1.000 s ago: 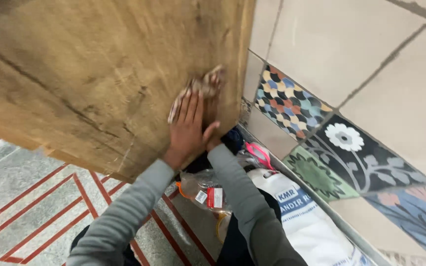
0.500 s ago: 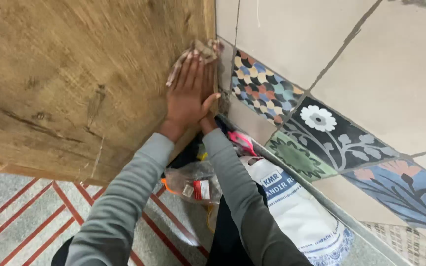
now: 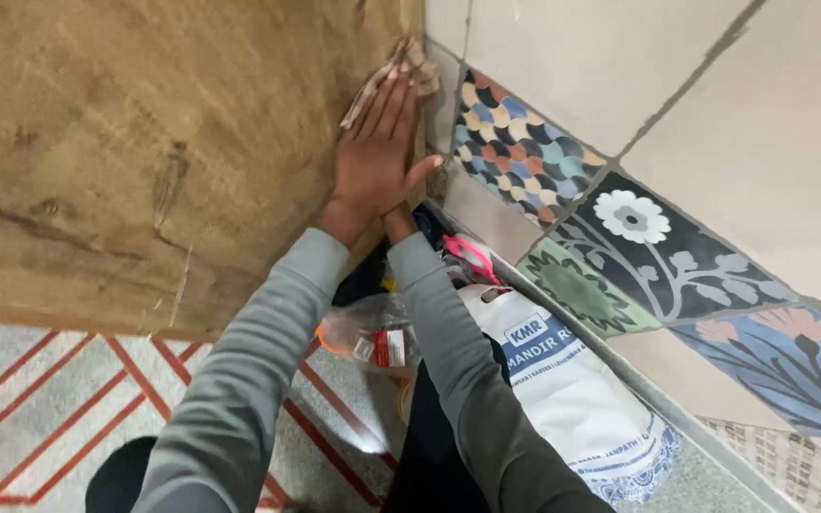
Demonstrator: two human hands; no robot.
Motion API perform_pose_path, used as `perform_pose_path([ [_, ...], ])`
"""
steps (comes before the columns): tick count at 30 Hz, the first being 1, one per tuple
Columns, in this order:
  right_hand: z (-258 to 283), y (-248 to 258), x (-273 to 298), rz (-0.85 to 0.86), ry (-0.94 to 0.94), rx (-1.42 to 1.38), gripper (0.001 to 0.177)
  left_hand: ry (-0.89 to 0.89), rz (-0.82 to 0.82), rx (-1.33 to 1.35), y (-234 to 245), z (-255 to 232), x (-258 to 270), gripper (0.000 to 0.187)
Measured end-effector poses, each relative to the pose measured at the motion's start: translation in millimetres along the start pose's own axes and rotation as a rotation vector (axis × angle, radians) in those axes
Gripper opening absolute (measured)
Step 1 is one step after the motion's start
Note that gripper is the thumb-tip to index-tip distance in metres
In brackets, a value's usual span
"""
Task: Cleaning a wooden cabinet and its drawers with a cloth.
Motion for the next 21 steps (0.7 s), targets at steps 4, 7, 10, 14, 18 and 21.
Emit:
perform_pose_path([
  [4, -34, 2, 23, 0.067, -0.161, 0.110, 0.068, 0.015, 0.020, -0.023, 16, -3, 28, 0.095],
  [7, -9, -120, 15, -0.027, -0.101, 0.010, 0.069, 0.107, 0.047, -0.052, 56, -2, 62, 0.096],
  [10, -43, -199, 22, 0.369, -0.225, 0.290, 0.069, 0.308, -0.003, -0.046, 80, 14, 139, 0.095],
  [14, -120, -173, 50, 0.652, -0.353, 1.388, 0.056, 0.517, -0.101, -0.081, 25, 56, 256, 0.103],
  [18, -94, -159, 56, 0.443, -0.375, 0.889, 0.063, 0.571, -0.128, 0.000, 11, 61, 256, 0.105],
  [21, -62, -141, 44, 0.289, -0.375, 0.545, 0.069, 0.381, -0.028, 0.074, 53, 35, 164, 0.096],
])
Point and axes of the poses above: each hand's wrist, its own x-axis away from the middle knuckle, its own y-axis out of the back of the hand, z = x × y, the point moved 8 cm from there along -x, towards the middle knuckle, and after that the axes turned 14 degrees about z, right-handed, at the moved point
